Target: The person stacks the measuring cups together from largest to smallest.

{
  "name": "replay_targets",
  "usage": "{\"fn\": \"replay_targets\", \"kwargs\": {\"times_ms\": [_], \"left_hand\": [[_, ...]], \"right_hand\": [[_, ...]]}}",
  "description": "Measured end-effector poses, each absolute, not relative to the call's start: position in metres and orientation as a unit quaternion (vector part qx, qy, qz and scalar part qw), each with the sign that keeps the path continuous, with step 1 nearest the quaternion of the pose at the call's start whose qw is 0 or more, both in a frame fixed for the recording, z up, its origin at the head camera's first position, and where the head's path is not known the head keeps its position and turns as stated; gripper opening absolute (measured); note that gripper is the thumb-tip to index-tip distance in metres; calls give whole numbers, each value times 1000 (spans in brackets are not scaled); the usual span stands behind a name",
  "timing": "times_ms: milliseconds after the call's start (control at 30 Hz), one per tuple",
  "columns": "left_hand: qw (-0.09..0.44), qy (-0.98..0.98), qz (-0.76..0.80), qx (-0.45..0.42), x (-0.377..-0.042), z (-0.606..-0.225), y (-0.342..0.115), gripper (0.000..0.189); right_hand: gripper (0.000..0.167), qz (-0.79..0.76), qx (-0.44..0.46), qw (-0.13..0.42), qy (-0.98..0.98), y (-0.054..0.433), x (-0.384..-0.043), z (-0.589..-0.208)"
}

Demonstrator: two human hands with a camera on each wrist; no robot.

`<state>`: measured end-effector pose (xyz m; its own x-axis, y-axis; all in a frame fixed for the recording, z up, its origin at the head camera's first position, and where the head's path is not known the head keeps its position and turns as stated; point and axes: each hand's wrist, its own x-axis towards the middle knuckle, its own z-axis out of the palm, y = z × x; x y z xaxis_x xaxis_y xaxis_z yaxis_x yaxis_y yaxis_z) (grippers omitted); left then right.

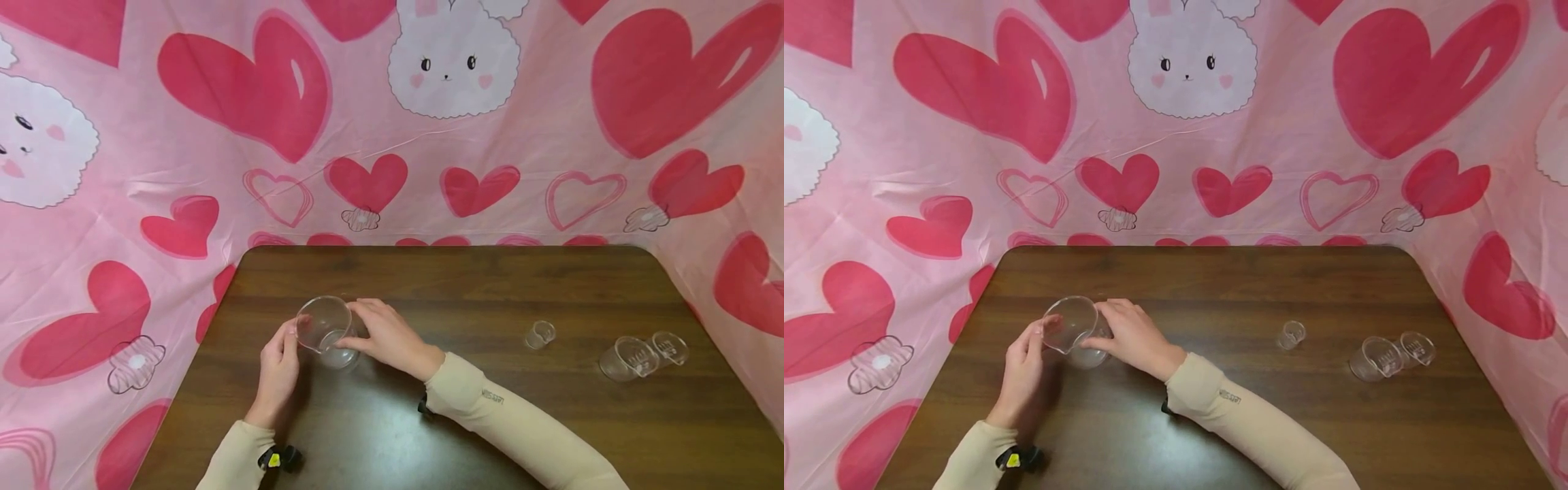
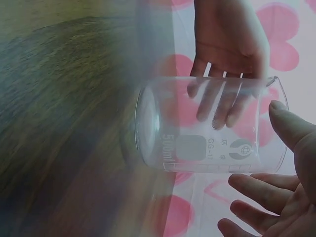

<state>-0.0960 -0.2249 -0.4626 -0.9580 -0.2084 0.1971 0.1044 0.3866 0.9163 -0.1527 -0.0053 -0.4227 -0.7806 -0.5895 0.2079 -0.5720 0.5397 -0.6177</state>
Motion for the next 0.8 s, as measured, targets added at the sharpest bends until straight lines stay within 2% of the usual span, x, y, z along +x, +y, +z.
{"fn": "replay_targets", "kwargs": {"times_ms": [200, 433, 800], "left_hand": [[138, -817, -560, 11, -92, -462, -216, 34], [144, -823, -549, -26, -89, -464, -205, 30], [107, -830, -544, -53, -86, -459, -186, 30]], "right_hand": [[62, -355, -329, 12, 875, 8, -150, -423], [65, -390, -314, 44, 864, 25, -148, -423], [70, -410, -293, 67, 861, 56, -144, -421]]}}
